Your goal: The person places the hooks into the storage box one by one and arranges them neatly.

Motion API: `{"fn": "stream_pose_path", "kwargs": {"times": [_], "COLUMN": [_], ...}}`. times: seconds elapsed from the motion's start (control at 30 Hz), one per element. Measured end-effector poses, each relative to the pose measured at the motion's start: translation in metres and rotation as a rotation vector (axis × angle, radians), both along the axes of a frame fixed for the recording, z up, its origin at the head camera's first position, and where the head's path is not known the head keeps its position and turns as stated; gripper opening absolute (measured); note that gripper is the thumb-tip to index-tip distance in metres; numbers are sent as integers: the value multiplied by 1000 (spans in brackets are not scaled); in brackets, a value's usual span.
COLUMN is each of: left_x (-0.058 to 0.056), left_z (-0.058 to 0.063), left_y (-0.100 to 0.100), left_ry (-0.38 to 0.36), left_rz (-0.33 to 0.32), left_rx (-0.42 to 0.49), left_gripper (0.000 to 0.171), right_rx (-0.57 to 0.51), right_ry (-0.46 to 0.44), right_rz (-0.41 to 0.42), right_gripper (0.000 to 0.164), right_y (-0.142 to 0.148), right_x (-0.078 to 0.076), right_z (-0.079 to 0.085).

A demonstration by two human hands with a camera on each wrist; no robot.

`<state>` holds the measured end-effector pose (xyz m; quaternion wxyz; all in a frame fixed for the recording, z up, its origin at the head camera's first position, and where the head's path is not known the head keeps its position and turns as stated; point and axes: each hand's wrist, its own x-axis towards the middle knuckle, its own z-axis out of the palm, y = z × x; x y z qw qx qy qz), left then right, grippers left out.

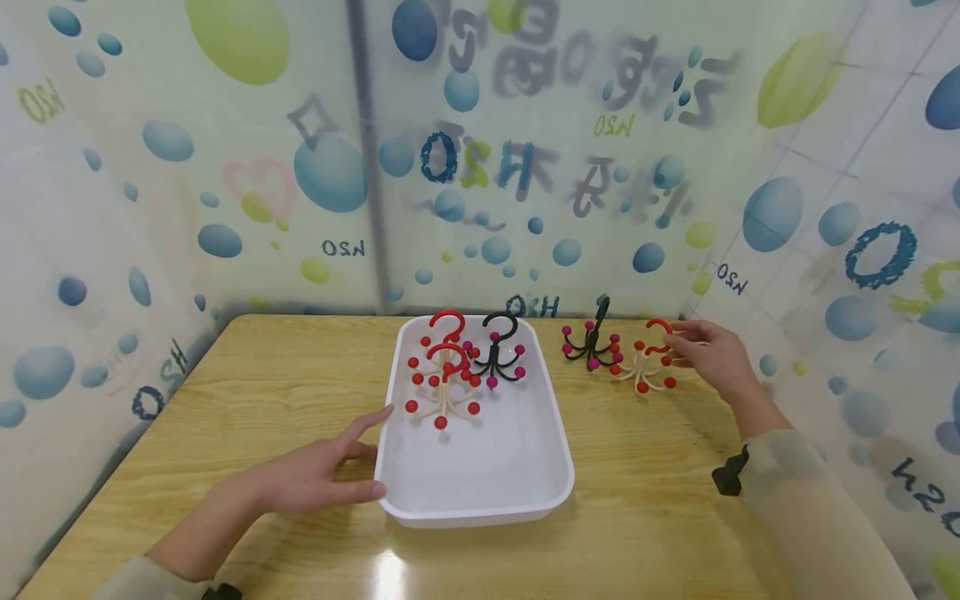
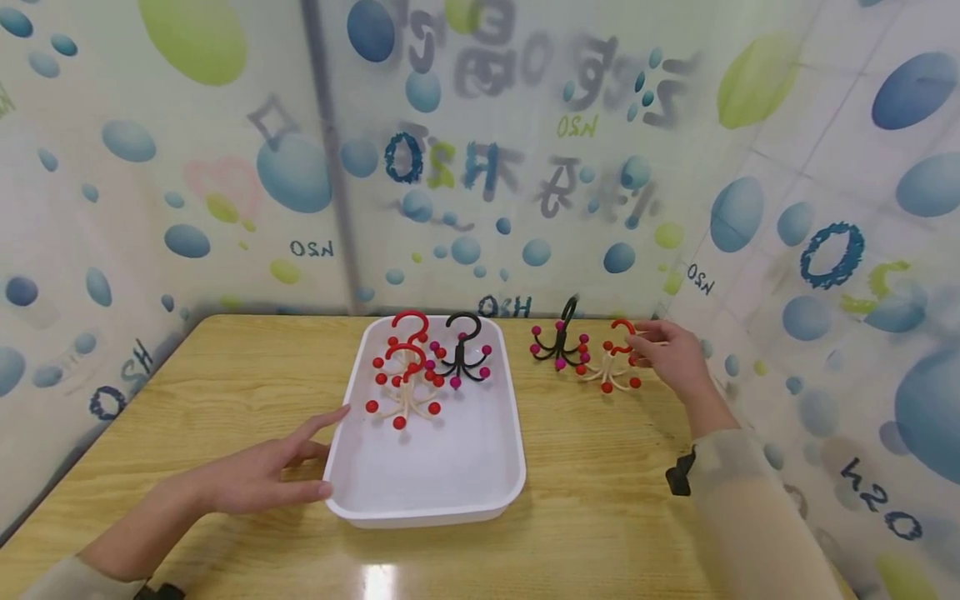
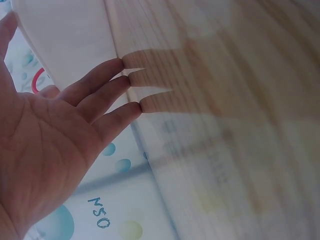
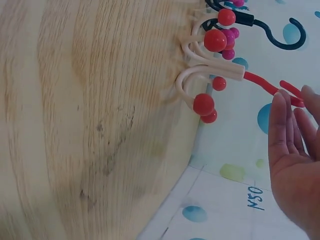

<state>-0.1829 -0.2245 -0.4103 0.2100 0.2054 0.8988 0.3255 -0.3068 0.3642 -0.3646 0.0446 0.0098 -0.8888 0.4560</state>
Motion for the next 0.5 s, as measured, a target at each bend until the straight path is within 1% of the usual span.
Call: {"fn": "stream_pose_path", "kwargs": {"times": [0.1, 0.23, 0.37, 0.5], "left_x": [0, -1, -1, -1], "left_z": [0, 0, -1, -1], "left_y": [0, 0, -1, -1], "left_ry": [0, 8, 17, 16], "left_rz": [1, -1, -7, -6], "left_rx": [-2, -1, 0, 2], "left_gripper": [94, 93, 93, 93], "right_rx": [-16, -29, -15, -1], "right_ry": [-17, -15, 3, 29], "right_rz": [-24, -50, -69, -68], "right_gripper": [56, 53, 51, 52], "right_y": [-2, -5, -6, -6], "right_x": [-5, -10, -10, -7], "right_z": [-3, -6, -6, -4]}}
